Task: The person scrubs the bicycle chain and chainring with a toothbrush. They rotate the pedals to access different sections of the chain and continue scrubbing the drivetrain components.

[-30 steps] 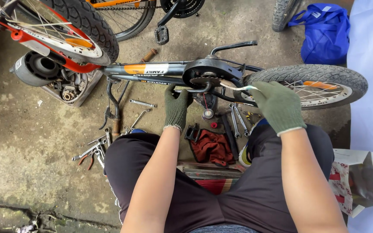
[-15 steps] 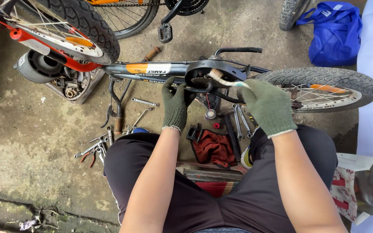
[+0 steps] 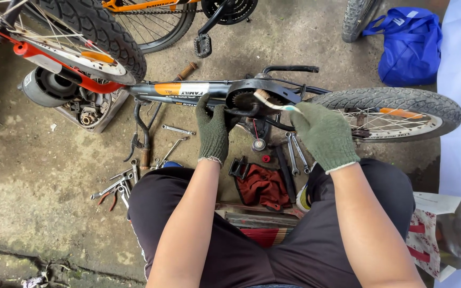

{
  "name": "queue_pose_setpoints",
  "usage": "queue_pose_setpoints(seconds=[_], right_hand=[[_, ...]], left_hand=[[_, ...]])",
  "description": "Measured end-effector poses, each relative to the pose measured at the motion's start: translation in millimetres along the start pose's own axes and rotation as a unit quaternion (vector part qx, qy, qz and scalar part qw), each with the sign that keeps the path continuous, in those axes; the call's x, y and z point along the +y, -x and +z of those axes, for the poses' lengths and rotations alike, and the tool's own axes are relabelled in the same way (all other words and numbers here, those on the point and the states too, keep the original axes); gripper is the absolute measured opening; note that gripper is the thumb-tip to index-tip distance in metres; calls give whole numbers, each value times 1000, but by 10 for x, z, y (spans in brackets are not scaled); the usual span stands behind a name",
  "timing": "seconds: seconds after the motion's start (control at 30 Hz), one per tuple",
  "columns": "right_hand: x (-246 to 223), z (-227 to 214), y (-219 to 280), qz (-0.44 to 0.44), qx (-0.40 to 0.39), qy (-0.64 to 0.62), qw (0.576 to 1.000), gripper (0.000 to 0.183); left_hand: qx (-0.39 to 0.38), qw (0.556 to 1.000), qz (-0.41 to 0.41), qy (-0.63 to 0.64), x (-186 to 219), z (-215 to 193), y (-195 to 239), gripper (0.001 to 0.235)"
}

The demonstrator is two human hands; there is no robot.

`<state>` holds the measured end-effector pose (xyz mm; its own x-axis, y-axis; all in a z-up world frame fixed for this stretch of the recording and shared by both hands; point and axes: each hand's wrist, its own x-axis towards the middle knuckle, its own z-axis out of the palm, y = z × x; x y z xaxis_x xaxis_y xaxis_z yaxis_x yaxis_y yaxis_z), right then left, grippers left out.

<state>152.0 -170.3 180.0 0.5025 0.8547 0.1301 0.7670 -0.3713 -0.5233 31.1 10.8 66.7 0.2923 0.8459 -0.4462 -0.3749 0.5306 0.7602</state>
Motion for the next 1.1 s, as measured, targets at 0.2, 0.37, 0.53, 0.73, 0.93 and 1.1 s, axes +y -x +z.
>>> queue_pose_setpoints(seconds=[0.2,0.37,0.53,0.73,0.93,1.1], right_hand=[[569,414,-28,37,-16,109,993,35],[696,187,224,71,8,144,987,29],[293,252,132,89,-4,86,992,33],[478,657,-31,24,20,128,991,27],[431,232,245,49,52,112,991,25],[340,572,59,19,46,124,991,25]], left_hand=[[7,1000,-6,1,3,-1,13,54],[7,1000,-9,-6,-24,-20,-16,59],[25,999,-21,-18,-57,-35,-38,60],[16,1000,-14,-22,-67,-44,-37,62],[22,999,-22,-19,16,12,30,62],[17,1000,-10,-17,-96,-50,-6,60]])
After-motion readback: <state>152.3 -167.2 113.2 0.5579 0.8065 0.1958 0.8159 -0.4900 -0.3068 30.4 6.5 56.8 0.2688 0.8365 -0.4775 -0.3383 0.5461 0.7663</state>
